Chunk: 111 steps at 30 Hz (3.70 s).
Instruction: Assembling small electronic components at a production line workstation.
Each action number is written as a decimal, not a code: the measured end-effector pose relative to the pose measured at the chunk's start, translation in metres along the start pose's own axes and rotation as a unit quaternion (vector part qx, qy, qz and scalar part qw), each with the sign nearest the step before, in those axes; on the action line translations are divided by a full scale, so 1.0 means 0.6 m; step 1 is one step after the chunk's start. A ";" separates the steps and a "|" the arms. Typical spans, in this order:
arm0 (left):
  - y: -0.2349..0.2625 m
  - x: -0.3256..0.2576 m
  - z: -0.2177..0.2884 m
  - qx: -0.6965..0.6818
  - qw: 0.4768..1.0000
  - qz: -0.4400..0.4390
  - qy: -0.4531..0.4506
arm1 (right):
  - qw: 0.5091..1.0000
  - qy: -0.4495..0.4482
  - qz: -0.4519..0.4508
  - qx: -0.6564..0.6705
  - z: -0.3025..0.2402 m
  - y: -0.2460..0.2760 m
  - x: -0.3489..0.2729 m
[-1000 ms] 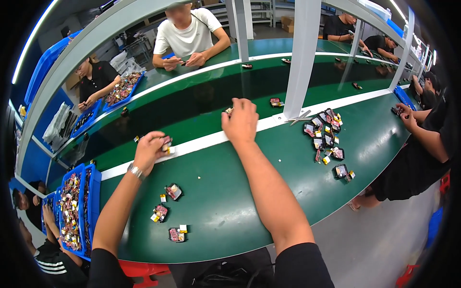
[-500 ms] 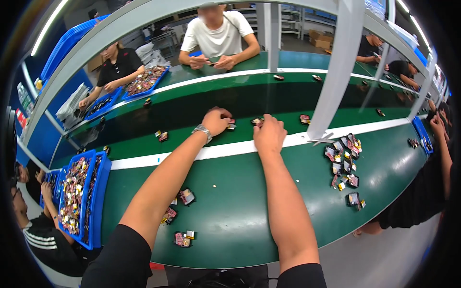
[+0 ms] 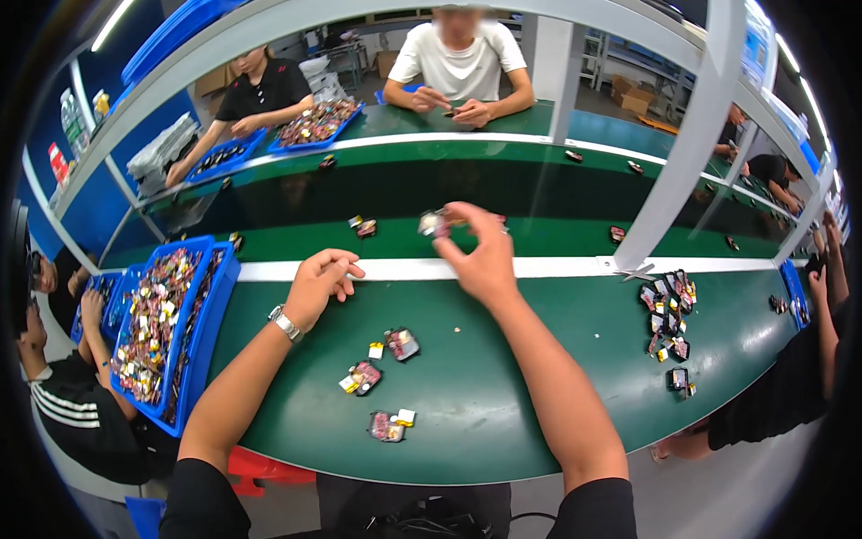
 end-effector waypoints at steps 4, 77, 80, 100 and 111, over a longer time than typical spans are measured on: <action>0.006 -0.031 0.000 -0.183 0.975 -0.056 0.114 | 0.982 0.052 -0.175 0.047 -0.116 -0.095 -0.041; -0.051 -0.062 -0.015 -0.129 0.982 -0.125 0.061 | 0.979 0.133 -0.152 -0.032 -0.145 -0.113 -0.094; -0.044 -0.064 -0.020 -0.134 0.981 -0.123 0.071 | 0.975 0.160 -0.152 -0.040 -0.151 -0.116 -0.095; -0.025 -0.037 -0.058 -0.148 0.983 -0.105 0.018 | 0.988 -0.017 -0.099 0.121 -0.088 -0.151 -0.111; -0.017 -0.049 -0.041 -0.177 0.981 -0.079 0.009 | 0.980 -0.013 -0.111 0.167 -0.097 -0.159 -0.103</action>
Point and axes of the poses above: each hand's wrist, its own x-axis towards the middle knuckle, its own y-axis out of the back of the hand, z = x × y, the point moved 7 cm from there along x, towards the middle knuckle, and after that the axes turned 9 degrees about -x, right-handed, at the moved point
